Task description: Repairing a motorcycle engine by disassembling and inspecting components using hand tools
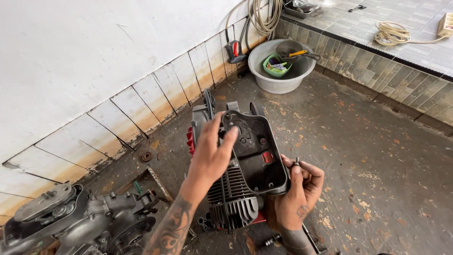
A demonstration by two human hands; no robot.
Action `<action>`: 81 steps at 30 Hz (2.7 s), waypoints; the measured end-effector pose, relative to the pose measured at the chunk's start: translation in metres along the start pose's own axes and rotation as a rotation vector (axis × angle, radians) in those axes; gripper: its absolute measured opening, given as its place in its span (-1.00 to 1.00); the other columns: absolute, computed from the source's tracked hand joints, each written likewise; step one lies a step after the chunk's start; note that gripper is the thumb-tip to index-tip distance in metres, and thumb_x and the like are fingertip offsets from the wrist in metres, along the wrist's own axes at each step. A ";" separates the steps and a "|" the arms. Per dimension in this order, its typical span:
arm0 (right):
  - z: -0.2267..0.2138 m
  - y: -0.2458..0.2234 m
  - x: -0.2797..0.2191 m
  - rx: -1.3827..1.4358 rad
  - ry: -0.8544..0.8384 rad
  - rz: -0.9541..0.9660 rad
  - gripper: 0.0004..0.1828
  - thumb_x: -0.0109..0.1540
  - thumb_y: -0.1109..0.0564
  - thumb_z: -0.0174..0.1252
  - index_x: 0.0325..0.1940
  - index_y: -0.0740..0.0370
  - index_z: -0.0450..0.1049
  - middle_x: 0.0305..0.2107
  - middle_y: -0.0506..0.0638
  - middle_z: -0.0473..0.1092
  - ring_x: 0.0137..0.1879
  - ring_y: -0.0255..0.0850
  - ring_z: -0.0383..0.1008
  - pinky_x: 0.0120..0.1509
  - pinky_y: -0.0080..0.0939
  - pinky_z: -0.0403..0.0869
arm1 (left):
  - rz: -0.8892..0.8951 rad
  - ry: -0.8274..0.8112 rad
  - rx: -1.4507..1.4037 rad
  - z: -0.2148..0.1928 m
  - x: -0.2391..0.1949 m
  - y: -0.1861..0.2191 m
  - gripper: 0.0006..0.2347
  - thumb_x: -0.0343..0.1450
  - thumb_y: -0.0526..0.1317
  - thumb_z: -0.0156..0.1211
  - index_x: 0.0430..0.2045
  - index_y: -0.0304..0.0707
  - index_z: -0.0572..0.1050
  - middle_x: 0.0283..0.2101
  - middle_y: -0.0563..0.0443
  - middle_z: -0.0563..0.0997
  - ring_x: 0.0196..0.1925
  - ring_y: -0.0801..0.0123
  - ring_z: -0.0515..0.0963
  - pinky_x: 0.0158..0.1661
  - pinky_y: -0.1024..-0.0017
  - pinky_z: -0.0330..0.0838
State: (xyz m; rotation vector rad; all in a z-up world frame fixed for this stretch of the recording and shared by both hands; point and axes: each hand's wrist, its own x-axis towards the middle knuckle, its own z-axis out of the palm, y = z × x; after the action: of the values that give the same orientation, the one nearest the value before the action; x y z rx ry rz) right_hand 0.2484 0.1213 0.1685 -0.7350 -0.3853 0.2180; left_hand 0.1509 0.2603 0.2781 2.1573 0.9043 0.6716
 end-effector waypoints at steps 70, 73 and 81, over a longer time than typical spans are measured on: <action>0.031 0.071 0.010 -0.136 0.165 0.058 -0.90 0.39 0.29 0.10 -0.03 0.39 0.39 -0.40 0.23 0.54 -0.13 -0.05 0.63 0.07 -0.05 0.58 | 0.181 0.435 0.389 0.018 0.052 -0.085 -0.72 0.51 -0.20 0.08 0.09 -0.14 0.57 0.03 0.00 0.60 0.14 0.19 0.54 0.20 0.16 0.18; 0.027 0.072 0.012 -0.137 0.170 0.067 -0.88 0.38 0.30 0.10 -0.03 0.43 0.39 -0.38 0.25 0.55 -0.11 -0.03 0.62 0.07 -0.02 0.59 | 0.172 0.424 0.347 0.021 0.054 -0.094 -0.74 0.52 -0.17 0.09 0.08 -0.10 0.57 0.04 0.03 0.62 0.15 0.23 0.54 0.23 0.15 0.16; 0.017 0.087 0.016 -0.039 0.193 0.207 -0.86 0.37 0.28 0.13 0.00 0.36 0.40 -0.39 0.16 0.51 -0.19 -0.15 0.59 -0.07 -0.16 0.60 | 0.255 0.411 0.328 0.019 0.051 -0.099 -0.68 0.50 -0.18 0.08 0.15 -0.11 0.52 0.06 -0.06 0.64 0.16 0.14 0.57 0.31 0.06 0.07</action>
State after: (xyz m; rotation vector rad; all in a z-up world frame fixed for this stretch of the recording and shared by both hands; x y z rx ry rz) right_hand 0.2506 0.1994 0.1243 -0.8278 -0.1295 0.3320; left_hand 0.1558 0.3424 0.2003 2.5021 1.0131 1.1970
